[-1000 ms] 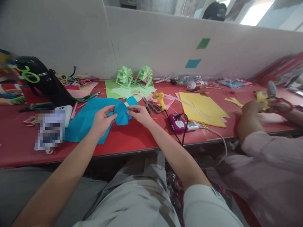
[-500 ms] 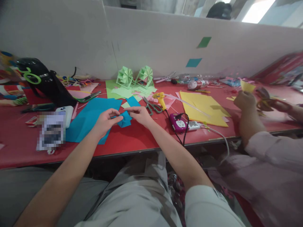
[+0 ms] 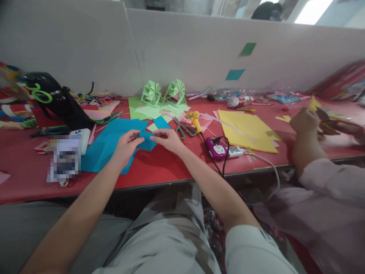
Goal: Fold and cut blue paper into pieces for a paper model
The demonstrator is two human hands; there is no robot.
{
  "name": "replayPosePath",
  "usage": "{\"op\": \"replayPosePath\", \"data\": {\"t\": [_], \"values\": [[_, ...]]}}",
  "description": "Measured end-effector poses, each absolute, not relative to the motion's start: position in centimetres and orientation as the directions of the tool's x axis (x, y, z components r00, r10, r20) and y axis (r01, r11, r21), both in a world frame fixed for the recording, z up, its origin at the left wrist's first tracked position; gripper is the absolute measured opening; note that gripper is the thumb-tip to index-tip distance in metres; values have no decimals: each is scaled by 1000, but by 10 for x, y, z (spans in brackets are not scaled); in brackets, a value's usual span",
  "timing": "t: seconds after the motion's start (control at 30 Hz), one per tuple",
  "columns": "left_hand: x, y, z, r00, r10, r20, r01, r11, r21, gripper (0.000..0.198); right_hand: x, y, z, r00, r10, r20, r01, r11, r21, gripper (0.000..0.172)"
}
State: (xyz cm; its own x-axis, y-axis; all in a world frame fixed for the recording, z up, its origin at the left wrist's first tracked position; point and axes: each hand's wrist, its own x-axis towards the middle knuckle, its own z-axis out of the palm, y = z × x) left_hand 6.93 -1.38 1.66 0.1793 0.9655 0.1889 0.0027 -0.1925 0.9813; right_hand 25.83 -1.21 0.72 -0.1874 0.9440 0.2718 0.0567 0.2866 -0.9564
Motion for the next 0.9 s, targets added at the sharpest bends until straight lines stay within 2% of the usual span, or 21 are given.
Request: {"op": "replayPosePath", "data": {"t": [0.1,0.43,0.6,0.9], "values": [[69,-15,18,169,968,186,48,-197,979,15,260,-12,5,-196,943,269,80,289,-954,32],[65,-13,17,196,952,235,90,-256,963,32,261,-11,4,-177,949,260,-18,261,-965,28],[64,-10,12,194,919,343,162,-375,913,29,262,-10,3,-191,936,296,24,306,-952,30],[64,-14,15,209,888,409,248,-453,856,27,262,-10,4,-271,884,380,106,420,-901,33]]}}
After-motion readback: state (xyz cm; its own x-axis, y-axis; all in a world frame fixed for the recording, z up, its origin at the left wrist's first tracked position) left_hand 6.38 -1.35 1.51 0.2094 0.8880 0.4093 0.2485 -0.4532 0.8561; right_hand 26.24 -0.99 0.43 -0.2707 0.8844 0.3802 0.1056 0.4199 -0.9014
